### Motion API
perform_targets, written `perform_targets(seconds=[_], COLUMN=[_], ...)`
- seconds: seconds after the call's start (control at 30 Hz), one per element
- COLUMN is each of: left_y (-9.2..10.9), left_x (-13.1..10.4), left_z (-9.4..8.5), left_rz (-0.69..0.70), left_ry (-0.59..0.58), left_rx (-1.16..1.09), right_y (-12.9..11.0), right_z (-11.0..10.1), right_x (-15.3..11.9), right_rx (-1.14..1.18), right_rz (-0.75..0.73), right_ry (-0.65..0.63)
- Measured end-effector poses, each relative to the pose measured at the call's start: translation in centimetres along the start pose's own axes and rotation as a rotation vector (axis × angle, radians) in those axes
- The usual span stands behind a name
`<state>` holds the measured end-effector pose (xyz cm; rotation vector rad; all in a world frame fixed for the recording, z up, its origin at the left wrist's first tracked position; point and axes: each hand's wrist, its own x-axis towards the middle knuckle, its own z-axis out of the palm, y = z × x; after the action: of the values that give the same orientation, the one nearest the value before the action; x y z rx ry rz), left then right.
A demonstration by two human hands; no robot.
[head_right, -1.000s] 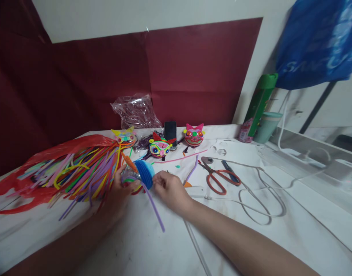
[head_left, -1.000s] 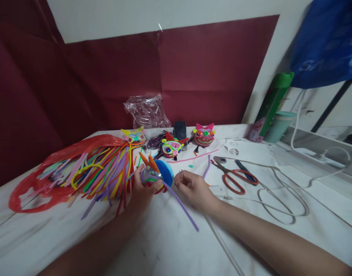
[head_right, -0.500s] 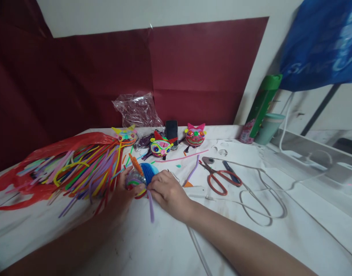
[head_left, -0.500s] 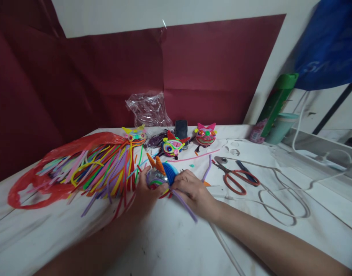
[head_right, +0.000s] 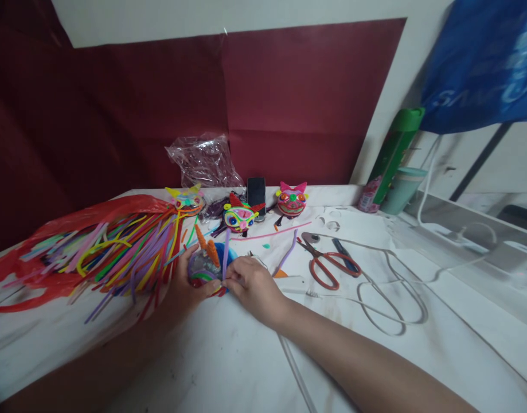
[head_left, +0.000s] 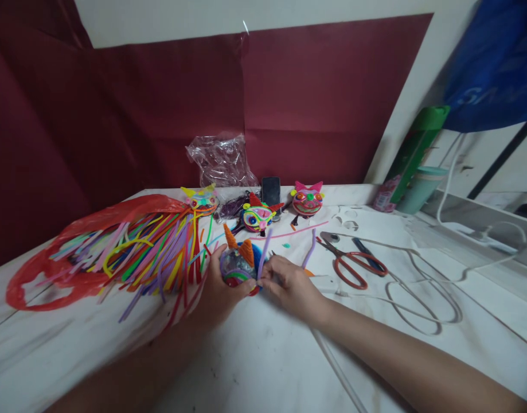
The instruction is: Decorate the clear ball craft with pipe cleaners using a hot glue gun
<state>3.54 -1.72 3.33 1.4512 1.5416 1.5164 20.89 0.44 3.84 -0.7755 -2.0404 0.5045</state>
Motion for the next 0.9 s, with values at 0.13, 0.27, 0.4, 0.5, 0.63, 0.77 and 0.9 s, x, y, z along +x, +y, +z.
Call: perform_targets(seconds=[0.13, 0.27, 0.4, 0.5, 0.63, 0.77, 0.9], left_y=[-0.42, -0.82, -0.80, -0.44, -0.01, 0.03, -0.26], left_x=[0.08, 0.41, 0.61, 0.49, 0.27, 0.25, 0.25], left_z=[0.03, 0.08, 0.09, 0.07, 0.10, 0.15, 0.11], left_rz=[0.008, -0.113, -0.173, -0.156, -0.146, -0.183, -0.145], left_ry=[-0.032, -0.069, -0.087, -0.068, -0.052, -0.041, -0.043], left_rx=[0.015, -0.048, -0.079, -0.051, -0.025, -0.047, -0.060], right_y=[-0.03, -0.06, -0.03, -0.18, -0.32, 0.05, 0.34], right_z=[0.07, 0.09, 0.25, 0.43, 0.58, 0.80, 1.00], right_x=[0.06, 0.05, -0.12, -0.31, -0.46, -0.55, -0.63], right_rx=[0.024, 0.079, 0.069, 0.020, 0.038, 0.056, 0.054], right_rz=[0.044, 0.068, 0.010, -0.010, -0.026, -0.002, -0.020], right_ry=[-0.009, -0.001, 0.023, 0.060, 0.046, 0.093, 0.115])
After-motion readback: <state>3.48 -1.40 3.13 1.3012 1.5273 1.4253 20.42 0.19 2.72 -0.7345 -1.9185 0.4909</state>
